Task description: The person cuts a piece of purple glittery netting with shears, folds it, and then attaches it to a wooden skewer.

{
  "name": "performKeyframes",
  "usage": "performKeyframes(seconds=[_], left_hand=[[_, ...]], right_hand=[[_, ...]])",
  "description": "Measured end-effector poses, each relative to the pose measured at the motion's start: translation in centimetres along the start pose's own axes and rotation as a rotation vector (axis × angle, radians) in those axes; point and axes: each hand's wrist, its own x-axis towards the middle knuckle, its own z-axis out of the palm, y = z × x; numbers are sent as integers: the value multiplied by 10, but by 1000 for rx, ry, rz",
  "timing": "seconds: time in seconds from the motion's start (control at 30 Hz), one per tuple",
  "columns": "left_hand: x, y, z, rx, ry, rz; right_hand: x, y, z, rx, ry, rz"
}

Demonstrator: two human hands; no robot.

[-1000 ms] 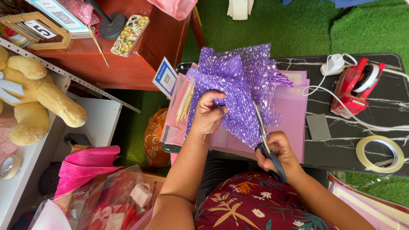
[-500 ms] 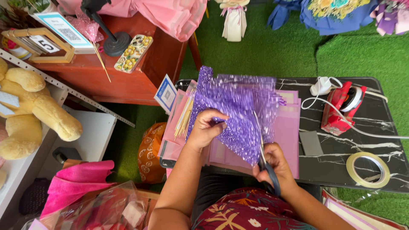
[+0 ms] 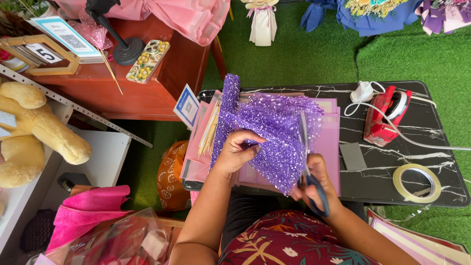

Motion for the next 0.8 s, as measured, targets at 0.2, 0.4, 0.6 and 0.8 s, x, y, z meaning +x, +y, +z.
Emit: performKeyframes(seconds=[0.2,0.4,0.6,0.8], left_hand=[[-21,-1,-7,-31,39,-24],[-32,6,-8,-34,71,-36],[-35,21,1,-9,19,-26],[-42,16,3,-29,9,-73]], right_hand=[[5,-14,28,-6,-40,79],[-9,-5,32,29,-35,94],[-32,4,4,-24,51,131],[-19,-6,22,-44,61,156]])
